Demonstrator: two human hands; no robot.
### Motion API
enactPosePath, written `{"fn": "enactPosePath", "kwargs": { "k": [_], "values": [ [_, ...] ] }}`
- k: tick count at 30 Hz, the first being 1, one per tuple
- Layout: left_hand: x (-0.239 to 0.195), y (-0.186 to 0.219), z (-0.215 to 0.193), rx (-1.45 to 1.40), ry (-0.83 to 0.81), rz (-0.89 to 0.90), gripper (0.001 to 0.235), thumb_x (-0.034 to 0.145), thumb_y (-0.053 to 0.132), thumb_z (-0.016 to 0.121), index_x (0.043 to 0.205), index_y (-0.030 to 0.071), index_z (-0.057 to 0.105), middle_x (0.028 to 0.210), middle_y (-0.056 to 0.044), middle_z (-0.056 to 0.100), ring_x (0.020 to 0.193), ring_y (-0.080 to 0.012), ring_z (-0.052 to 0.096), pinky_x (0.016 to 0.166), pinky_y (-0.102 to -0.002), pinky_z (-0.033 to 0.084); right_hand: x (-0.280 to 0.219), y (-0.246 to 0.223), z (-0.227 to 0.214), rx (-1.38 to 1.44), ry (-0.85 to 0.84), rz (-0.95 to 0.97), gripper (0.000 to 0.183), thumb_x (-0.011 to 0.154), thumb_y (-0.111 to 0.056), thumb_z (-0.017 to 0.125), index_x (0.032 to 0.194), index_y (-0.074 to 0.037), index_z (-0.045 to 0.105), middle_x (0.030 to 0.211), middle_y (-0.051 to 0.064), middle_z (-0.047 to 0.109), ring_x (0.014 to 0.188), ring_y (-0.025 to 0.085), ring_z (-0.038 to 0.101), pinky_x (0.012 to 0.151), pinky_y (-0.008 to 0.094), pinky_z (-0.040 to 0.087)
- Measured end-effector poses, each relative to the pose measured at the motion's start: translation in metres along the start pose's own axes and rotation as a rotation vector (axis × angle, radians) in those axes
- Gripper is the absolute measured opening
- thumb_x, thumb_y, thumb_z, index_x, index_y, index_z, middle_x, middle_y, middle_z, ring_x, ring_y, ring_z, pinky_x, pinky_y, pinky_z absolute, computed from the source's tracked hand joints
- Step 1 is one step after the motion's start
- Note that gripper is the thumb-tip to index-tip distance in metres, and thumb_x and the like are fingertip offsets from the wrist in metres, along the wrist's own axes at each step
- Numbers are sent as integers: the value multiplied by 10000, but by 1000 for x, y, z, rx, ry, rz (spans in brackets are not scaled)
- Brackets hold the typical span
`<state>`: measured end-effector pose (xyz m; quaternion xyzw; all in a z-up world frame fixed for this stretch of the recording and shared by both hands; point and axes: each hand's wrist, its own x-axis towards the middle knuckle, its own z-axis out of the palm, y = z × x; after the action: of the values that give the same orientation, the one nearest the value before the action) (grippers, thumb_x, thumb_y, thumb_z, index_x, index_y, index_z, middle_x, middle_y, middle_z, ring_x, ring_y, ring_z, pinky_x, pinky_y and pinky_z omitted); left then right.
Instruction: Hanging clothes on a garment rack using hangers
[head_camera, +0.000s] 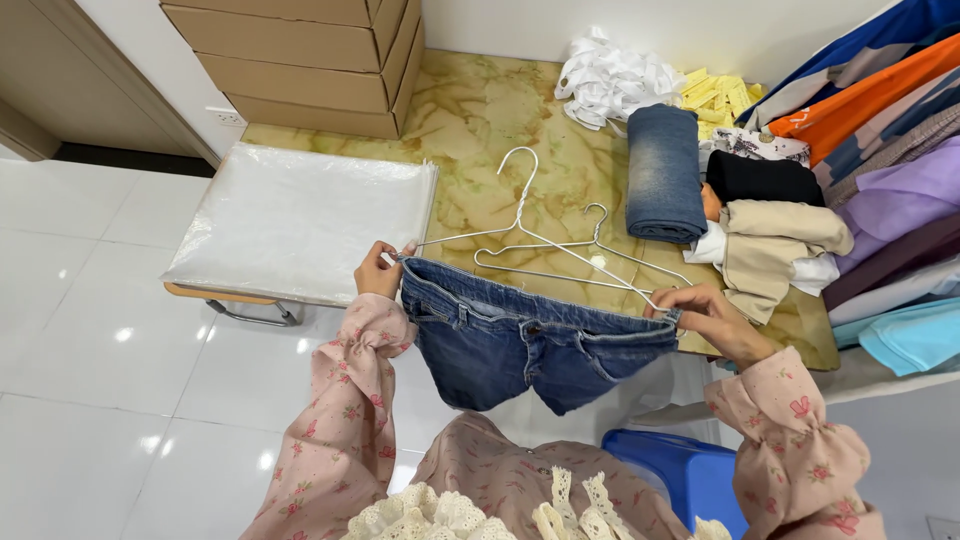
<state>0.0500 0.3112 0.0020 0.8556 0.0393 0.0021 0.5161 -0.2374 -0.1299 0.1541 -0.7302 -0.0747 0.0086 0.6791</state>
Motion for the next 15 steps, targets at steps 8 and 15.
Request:
{"fn": "enactPosePath", "kwargs": {
  "k": [8,15],
  "values": [
    [0,0,1,-47,24,44,462,792,595,864,848,198,633,596,-84,559,565,-249,631,664,-348,501,-3,-9,-4,-18,-91,50,174,783,-95,671,794,54,761,981,175,752,909,235,659,820,380,511],
    [-3,1,21,-98,48,135,388,856,525,854,874,199,645,620,-89,547,599,-259,607,654,-352,490,-7,-10,3,31,-149,121,138,795,-101,656,819,29,695,921,134,700,877,253,661,814,372,483]
  ]
}}
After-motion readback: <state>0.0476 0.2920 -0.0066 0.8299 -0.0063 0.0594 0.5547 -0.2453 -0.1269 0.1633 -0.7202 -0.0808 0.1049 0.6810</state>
